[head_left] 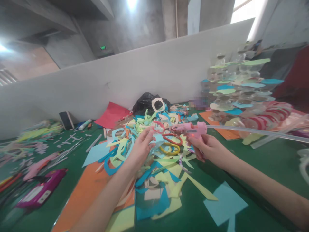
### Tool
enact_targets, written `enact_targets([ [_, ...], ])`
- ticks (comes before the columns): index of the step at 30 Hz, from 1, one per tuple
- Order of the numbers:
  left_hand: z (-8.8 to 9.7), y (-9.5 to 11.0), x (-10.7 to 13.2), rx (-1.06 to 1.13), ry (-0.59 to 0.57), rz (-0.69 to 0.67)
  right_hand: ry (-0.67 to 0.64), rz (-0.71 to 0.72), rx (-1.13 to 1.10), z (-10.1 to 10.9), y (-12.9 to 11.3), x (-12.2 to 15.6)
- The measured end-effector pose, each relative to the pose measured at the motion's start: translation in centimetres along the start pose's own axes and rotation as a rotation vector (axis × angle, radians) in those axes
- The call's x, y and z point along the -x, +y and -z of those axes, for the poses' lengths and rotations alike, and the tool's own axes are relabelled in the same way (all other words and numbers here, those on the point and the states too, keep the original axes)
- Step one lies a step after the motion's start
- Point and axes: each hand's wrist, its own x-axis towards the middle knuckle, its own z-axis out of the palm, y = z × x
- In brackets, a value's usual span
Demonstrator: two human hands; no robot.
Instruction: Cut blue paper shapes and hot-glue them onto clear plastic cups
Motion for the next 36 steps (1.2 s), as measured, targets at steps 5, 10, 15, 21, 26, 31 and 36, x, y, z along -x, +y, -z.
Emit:
enact_targets([
  [5, -0.1, 0.0, 0.1, -0.005, 0.013, 0.007, 0.000, -0.004, 0.016, 0.0, 0.0, 0.0],
  [10, 0.1, -0.1, -0.1, 0.022, 0.028, 0.012, -0.003, -0.008, 0.030, 0.1, 0.0, 0.1],
  [15, 0.3, -0.2, -0.3, 0.020, 0.029, 0.003, 0.024, -0.001, 0.116, 0.4, -0.2, 0.0],
  [21, 0.4, -0.6, -0.3, -0.094, 0.042, -0.034, 0.019, 0.034, -0.028, 0.5, -0.9, 0.5],
  [26, 0.8, -1.3, -0.5, -0.254, -0.010, -0.063, -0.075, 0.038, -0.091, 0.3, -0.7, 0.9],
  [31, 0.6, -1.2, -0.2, -0.326, -0.059, -0.071, -0.074, 0.016, -0.017, 0.2, 0.2, 0.7],
  [36, 0.5, -1.1, -0.1, -0.336, -0.049, -0.060, -0.091, 0.024, -0.025, 0.4, 0.5, 0.4],
])
